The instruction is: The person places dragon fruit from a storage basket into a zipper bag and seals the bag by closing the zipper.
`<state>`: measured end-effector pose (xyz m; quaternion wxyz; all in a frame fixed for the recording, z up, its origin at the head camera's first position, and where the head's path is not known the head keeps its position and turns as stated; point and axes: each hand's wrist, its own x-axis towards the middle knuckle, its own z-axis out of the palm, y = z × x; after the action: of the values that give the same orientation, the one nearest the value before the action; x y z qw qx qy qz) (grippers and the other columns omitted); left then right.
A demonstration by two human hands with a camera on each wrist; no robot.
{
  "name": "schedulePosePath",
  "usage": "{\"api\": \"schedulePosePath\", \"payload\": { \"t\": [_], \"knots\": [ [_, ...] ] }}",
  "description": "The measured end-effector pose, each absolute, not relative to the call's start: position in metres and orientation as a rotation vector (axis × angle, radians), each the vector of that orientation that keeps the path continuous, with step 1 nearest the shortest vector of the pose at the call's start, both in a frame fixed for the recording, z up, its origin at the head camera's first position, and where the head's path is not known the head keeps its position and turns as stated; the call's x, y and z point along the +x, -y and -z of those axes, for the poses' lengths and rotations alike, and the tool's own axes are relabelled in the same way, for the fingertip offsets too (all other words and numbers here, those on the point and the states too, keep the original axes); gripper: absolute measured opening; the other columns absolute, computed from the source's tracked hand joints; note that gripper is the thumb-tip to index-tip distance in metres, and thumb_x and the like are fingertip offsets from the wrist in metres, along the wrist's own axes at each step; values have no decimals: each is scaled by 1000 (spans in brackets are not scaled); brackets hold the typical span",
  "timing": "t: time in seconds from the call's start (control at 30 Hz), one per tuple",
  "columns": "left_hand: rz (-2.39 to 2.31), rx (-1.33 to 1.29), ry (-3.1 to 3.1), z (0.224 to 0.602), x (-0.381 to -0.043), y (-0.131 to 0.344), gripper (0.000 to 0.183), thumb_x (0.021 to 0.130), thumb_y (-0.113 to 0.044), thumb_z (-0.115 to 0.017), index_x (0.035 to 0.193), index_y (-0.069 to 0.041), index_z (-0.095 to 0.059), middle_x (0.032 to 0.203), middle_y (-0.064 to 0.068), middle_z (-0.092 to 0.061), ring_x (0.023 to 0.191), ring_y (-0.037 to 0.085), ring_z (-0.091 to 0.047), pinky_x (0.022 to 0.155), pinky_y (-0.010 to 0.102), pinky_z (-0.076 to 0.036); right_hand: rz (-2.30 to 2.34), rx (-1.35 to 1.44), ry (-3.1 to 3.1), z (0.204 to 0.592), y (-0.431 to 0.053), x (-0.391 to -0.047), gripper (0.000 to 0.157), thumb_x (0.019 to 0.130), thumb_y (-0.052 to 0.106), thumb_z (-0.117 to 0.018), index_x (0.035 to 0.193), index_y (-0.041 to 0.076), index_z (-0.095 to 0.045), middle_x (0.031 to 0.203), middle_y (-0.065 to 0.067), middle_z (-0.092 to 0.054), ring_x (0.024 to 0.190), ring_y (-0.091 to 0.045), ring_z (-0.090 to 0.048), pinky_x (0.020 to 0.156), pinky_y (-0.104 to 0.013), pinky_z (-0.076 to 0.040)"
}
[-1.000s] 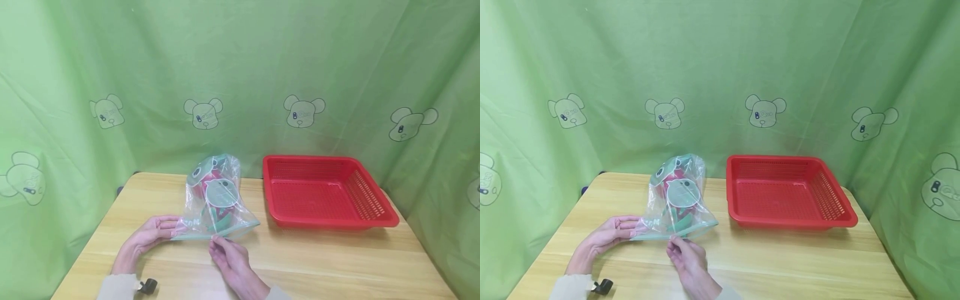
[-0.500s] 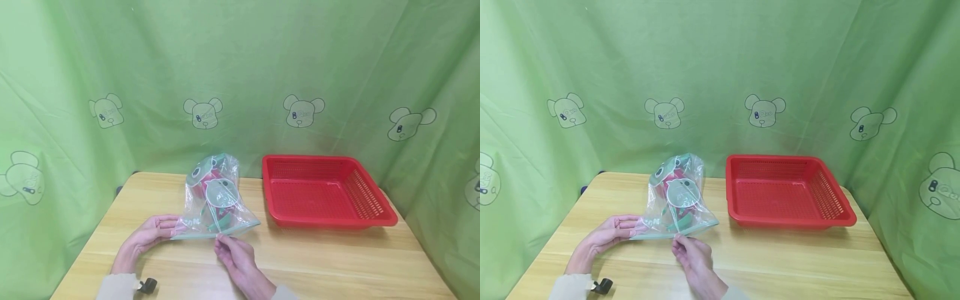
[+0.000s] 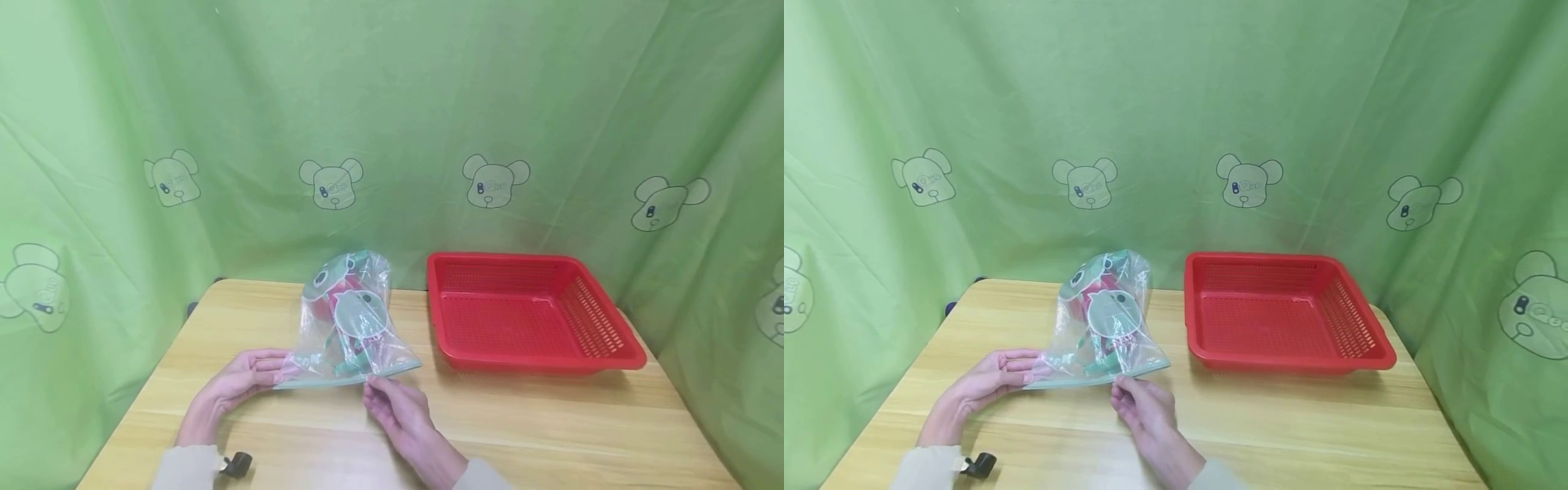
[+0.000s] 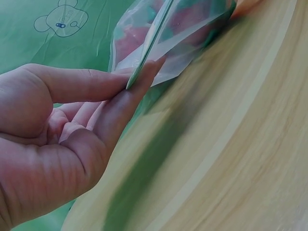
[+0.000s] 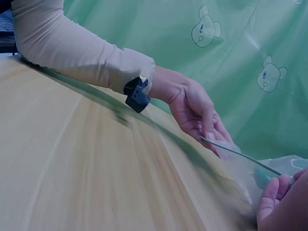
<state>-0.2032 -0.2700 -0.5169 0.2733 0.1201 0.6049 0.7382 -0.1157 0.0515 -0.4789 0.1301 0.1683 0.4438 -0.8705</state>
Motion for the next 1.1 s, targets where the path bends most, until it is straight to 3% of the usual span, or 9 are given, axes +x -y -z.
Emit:
{"api": "schedulePosePath", "payload": {
  "t": [0.47,1.1],
  "knots": [
    [-1999,287,-1656,519,-201,275,62,95,11,-59,148,19,-29,134,21,-63,118,23,-68,103,38,-51,2563,506,-1234,480,-67,-118,14,90,5,-75,103,0,-72,95,-9,-73,87,-16,-70,90,-29,-58],
    [-2024,283,-1680,517,-201,276,62,96,10,-58,149,20,-26,136,24,-61,119,23,-67,105,36,-50,2622,520,-1195,485,-90,-117,13,92,4,-73,104,1,-70,97,-10,-72,90,-17,-70,95,-31,-57]
  ]
}}
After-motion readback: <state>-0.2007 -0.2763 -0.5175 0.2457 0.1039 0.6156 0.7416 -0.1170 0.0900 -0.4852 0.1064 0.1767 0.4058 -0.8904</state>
